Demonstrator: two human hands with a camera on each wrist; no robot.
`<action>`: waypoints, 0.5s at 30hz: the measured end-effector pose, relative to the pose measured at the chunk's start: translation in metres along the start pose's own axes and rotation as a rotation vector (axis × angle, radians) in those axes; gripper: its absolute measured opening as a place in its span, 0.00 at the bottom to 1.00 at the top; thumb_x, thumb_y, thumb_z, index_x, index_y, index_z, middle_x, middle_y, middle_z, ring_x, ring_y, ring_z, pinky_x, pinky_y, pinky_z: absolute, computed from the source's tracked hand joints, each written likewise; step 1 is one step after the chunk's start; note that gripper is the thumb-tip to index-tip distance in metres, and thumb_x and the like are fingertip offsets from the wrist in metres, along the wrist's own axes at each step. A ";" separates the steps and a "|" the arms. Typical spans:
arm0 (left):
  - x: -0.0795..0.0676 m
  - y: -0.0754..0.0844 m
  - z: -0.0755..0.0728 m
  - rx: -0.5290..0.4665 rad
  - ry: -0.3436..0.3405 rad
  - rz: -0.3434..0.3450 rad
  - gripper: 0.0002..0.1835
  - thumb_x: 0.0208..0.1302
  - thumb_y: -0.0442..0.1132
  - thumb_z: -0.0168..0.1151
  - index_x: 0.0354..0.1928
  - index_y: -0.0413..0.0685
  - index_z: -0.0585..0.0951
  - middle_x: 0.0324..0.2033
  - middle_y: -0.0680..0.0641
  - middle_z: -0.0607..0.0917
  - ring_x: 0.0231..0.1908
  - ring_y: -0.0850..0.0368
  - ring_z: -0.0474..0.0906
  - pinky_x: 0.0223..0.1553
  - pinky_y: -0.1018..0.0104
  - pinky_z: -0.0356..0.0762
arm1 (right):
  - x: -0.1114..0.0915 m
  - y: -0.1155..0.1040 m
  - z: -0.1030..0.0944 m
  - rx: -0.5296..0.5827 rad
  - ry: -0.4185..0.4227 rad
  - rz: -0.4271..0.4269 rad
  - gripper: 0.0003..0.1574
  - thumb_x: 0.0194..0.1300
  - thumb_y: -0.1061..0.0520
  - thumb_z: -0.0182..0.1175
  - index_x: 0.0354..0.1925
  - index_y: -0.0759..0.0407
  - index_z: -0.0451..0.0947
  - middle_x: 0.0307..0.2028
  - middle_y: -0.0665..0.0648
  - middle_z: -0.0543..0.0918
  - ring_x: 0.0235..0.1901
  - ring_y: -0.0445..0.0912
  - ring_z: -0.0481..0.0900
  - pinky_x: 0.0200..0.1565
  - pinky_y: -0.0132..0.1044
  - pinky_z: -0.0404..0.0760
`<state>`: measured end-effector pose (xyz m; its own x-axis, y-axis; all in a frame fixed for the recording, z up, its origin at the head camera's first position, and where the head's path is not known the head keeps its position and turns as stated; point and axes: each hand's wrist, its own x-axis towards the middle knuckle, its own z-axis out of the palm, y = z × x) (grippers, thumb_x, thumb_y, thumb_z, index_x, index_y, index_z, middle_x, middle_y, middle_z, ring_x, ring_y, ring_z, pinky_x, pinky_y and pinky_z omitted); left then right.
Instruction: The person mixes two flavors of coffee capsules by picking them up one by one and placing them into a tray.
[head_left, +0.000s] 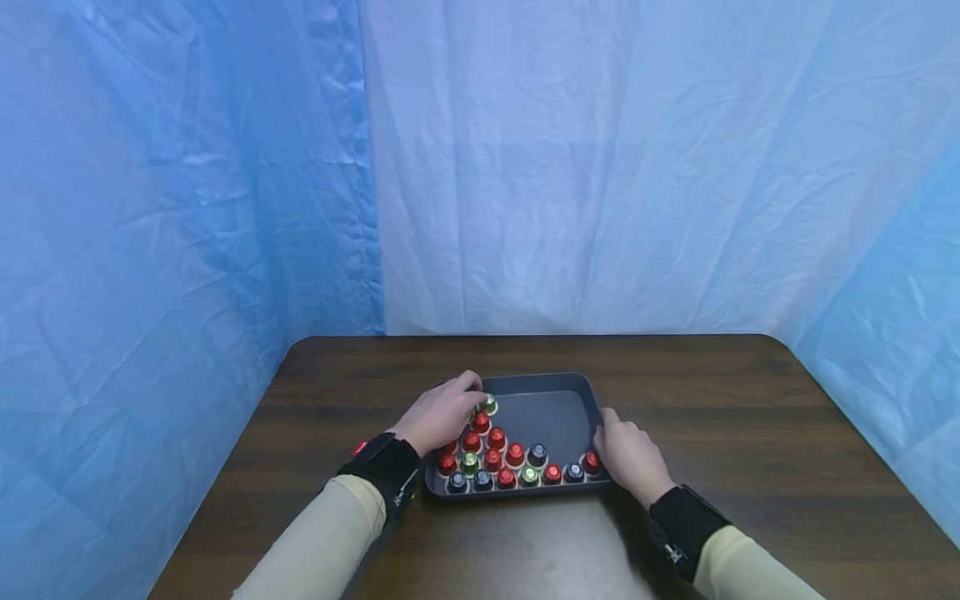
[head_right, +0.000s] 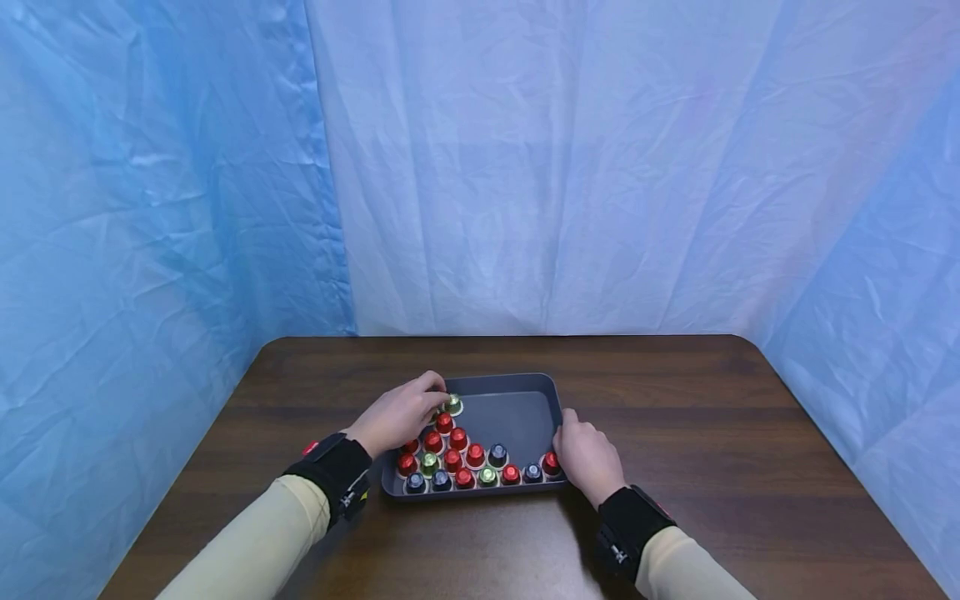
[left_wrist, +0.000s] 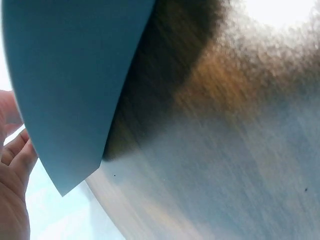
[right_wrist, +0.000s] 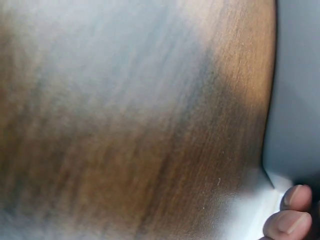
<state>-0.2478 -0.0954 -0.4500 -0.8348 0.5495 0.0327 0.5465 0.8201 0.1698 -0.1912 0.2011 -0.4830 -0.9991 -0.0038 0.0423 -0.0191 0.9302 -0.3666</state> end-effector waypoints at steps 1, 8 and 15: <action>0.000 0.000 0.000 0.006 -0.004 -0.001 0.16 0.72 0.42 0.64 0.59 0.52 0.84 0.54 0.51 0.77 0.54 0.57 0.79 0.59 0.58 0.79 | 0.000 0.000 0.000 0.000 -0.002 0.000 0.26 0.73 0.58 0.58 0.62 0.73 0.71 0.33 0.64 0.84 0.23 0.46 0.77 0.24 0.41 0.75; -0.001 -0.002 0.002 0.045 -0.017 0.012 0.19 0.71 0.45 0.66 0.61 0.52 0.84 0.56 0.50 0.80 0.58 0.54 0.78 0.64 0.54 0.75 | 0.000 -0.001 0.000 -0.001 -0.007 0.000 0.25 0.73 0.58 0.58 0.61 0.74 0.71 0.33 0.64 0.84 0.23 0.47 0.78 0.25 0.42 0.76; -0.002 -0.001 0.000 0.067 0.007 0.024 0.19 0.71 0.46 0.65 0.61 0.53 0.84 0.56 0.50 0.81 0.59 0.53 0.78 0.66 0.54 0.73 | 0.000 -0.001 -0.001 0.000 -0.013 0.010 0.25 0.73 0.58 0.58 0.61 0.74 0.71 0.34 0.65 0.85 0.24 0.47 0.78 0.25 0.42 0.76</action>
<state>-0.2466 -0.0979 -0.4502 -0.8216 0.5684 0.0431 0.5695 0.8155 0.1029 -0.1914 0.2004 -0.4818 -0.9997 0.0006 0.0264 -0.0092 0.9300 -0.3674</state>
